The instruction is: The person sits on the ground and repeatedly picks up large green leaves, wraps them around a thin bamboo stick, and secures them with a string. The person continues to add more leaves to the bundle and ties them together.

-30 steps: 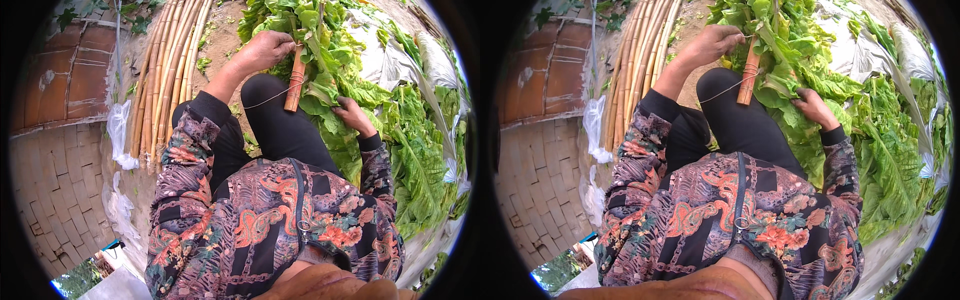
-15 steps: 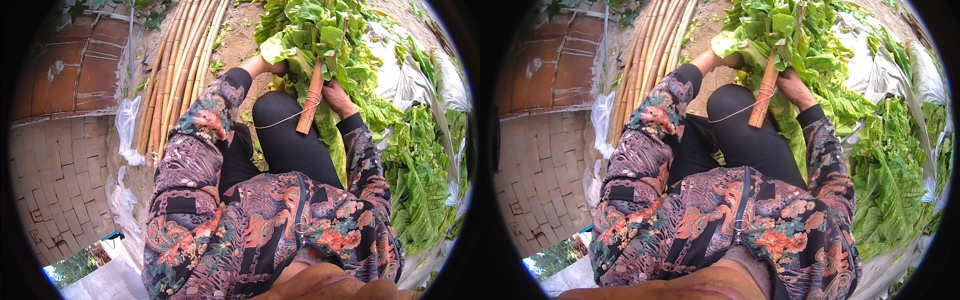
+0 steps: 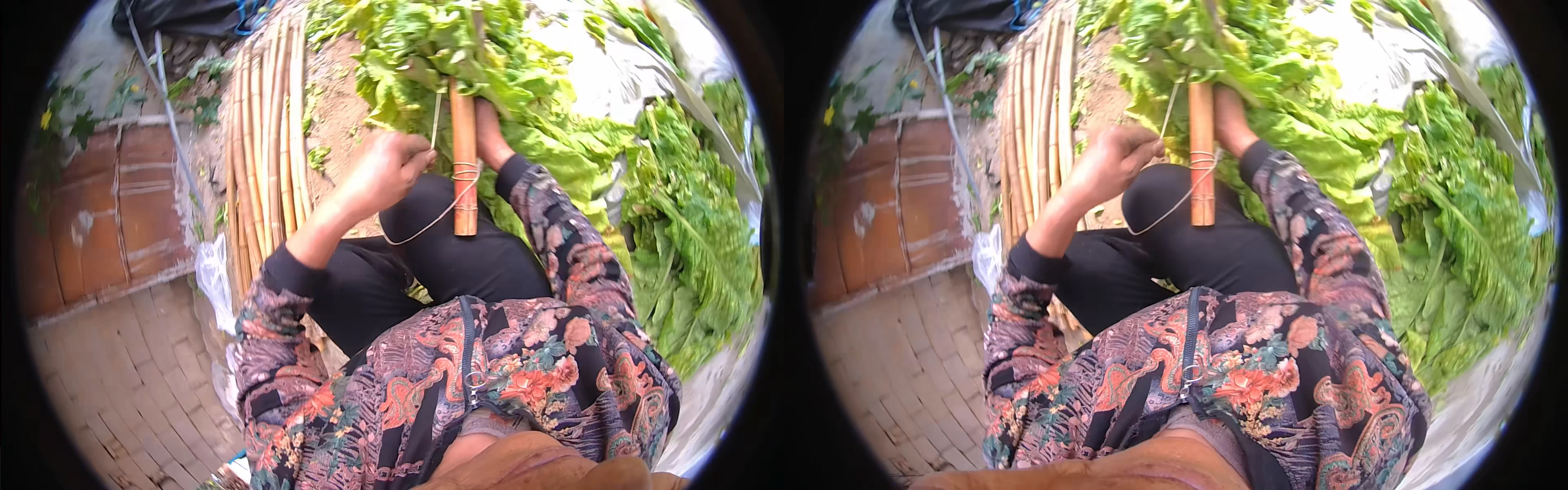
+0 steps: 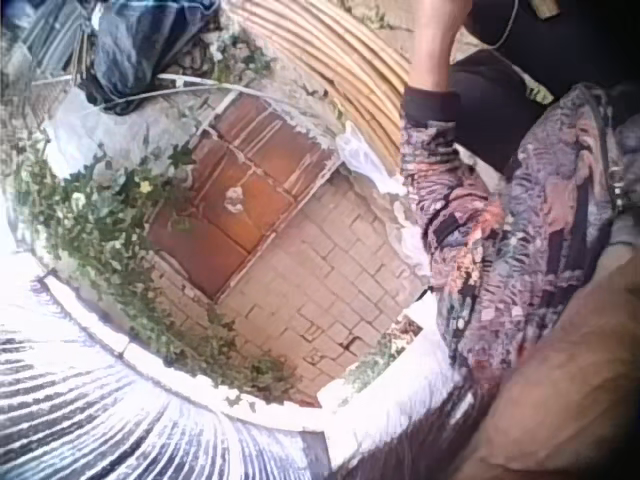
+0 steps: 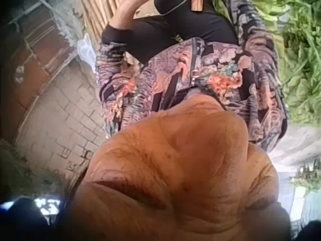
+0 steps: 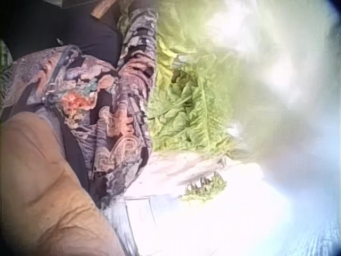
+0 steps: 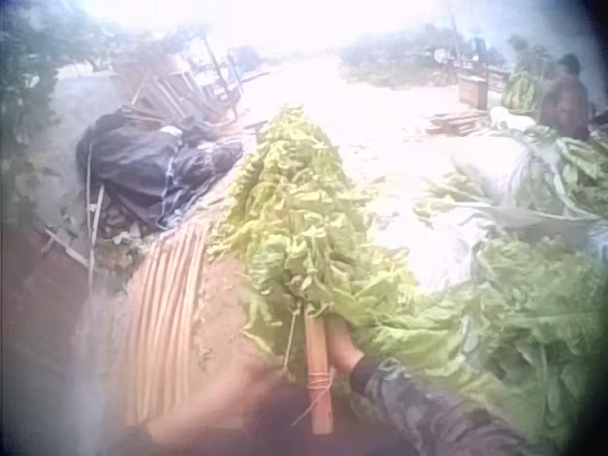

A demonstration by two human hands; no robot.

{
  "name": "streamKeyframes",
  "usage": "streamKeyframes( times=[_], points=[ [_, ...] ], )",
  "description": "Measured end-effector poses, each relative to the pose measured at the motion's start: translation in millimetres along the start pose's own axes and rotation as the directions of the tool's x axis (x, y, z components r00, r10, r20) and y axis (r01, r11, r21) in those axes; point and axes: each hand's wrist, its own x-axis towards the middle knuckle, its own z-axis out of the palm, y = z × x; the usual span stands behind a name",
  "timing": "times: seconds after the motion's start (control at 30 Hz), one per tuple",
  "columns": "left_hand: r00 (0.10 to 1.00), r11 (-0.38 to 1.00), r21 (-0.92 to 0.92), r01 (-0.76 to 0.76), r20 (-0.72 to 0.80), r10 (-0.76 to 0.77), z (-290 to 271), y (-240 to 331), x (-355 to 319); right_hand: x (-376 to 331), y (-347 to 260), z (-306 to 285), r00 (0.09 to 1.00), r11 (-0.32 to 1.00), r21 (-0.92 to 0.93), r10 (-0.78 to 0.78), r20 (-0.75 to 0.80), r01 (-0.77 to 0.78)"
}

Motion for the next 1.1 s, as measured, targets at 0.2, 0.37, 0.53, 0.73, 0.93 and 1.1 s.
streamKeyframes(
  times=[0.2,0.37,0.53,0.73,0.93,1.1],
  points=[
    [0.957,0.974,-0.22,-0.047,-0.289,-0.019,85.8,47.8,71.7,58.1,81.5,-55.8,0.847,0.327,-0.781,-0.173,0.504,0.531],
    [0.988,0.962,-0.268,-0.058,-0.156,0.016,104.1,36.8,61.7,-113.0,-102.2,-103.0,0.685,-0.574,-0.589,-0.066,0.726,0.569],
    [0.995,0.999,0.02,-0.038,-0.087,0.04,107.8,37.7,66.7,-172.6,-219.9,-298.4,0.955,-0.919,-0.316,-0.279,0.099,-0.235],
    [0.996,0.997,-0.082,-0.007,-0.091,-0.001,114.9,18.7,67.7,-220.1,-331.8,-305.3,0.772,-0.447,-0.886,-0.604,0.199,-0.121],
    [0.997,1.0,-0.03,-0.003,-0.079,0.001,105.8,27.9,67.2,-326.1,-457.8,-228.0,0.642,-0.666,-0.259,-0.745,0.18,-0.7],
    [0.992,0.996,-0.05,-0.074,-0.102,0.069,115.0,21.8,73.0,-337.9,-405.7,-327.4,0.614,-0.547,-0.336,-0.778,-0.135,-0.767]
  ],
)
